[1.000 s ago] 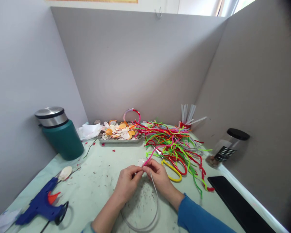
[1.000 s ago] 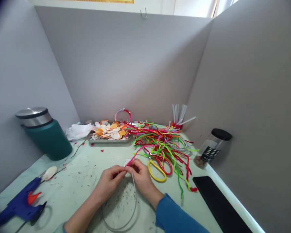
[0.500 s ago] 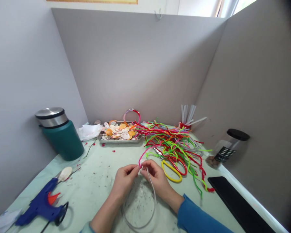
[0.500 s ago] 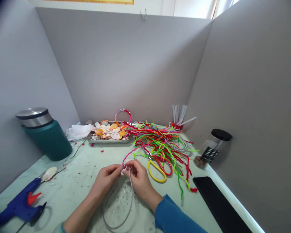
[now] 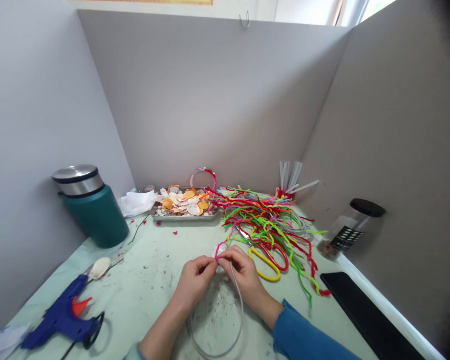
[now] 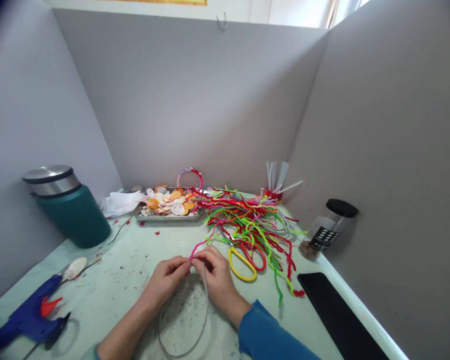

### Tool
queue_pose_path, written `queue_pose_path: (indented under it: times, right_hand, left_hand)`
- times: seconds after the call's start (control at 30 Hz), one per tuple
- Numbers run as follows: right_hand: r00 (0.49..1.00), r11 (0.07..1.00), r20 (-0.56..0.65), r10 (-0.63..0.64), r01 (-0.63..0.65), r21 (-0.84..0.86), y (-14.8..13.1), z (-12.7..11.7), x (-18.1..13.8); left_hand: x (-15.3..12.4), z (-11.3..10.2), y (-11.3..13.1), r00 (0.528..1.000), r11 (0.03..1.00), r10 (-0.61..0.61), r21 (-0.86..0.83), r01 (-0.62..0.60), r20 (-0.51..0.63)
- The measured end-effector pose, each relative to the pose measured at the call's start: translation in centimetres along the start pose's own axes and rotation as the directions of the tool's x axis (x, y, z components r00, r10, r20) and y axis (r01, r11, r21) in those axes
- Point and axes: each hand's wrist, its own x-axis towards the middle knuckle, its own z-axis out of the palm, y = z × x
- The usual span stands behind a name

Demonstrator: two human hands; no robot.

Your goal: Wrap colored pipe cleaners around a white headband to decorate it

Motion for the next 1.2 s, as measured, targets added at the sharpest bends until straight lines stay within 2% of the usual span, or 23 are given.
queue_pose_path:
  times: [0.13, 0.3, 0.37, 0.5, 0.67, 0.83, 1.0, 1.2]
  right_hand:
    - [1.000, 1.000, -0.026, 0.001, -0.001, -0.004, 0.09, 0.05, 0.06]
    - [0.996, 1.000, -0.083, 0.013, -0.014, -0.005, -0.07, -0.05, 0.05]
    - [0.995, 1.000, -0.097, 0.020, -0.021, -0.012, -0.15, -0.08, 0.03]
    - [0.997, 0.999, -0.073, 0.024, -0.026, -0.035, -0.22, -0.07, -0.01]
    - [0.998, 0.998, -0.060, 0.027, -0.029, -0.048, 0.08, 0.03, -0.02]
    - [0.999, 0.999, -0.044, 0.026, -0.027, -0.023, 0.18, 0.08, -0.10]
    - [0.995, 0.999, -0.080, 0.051, -0.050, 0.014, -0.08, 0.14, -0.23]
    - [0.999, 1.000, -0.049, 0.005, -0.005, 0.001, -0.33, -0.04, -0.20]
  left_hand:
    - [0.00, 0.26, -0.42, 0.999, 0.999, 0.040, 0.008, -0.040, 0.014]
    - [-0.28, 0.37, -0.60, 0.992, 0.998, 0.057, 0.017, -0.056, -0.110]
    - [-0.41, 0.31, -0.35, 0.989, 0.996, 0.089, 0.042, -0.085, -0.115]
    - [-0.55, 0.20, 0.15, 0.988, 0.987, 0.128, 0.109, -0.119, -0.081]
    - [-0.54, 0.22, 0.12, 0.973, 0.971, 0.190, 0.172, -0.167, -0.127]
    - [-0.53, 0.19, 0.20, 0.956, 0.961, 0.249, 0.166, -0.223, -0.154]
    - [-0.51, 0.17, 0.14, 0.959, 0.964, 0.235, 0.164, -0.209, -0.157]
    - [-0.56, 0.41, 0.06, 0.979, 0.987, 0.131, 0.108, -0.115, -0.155]
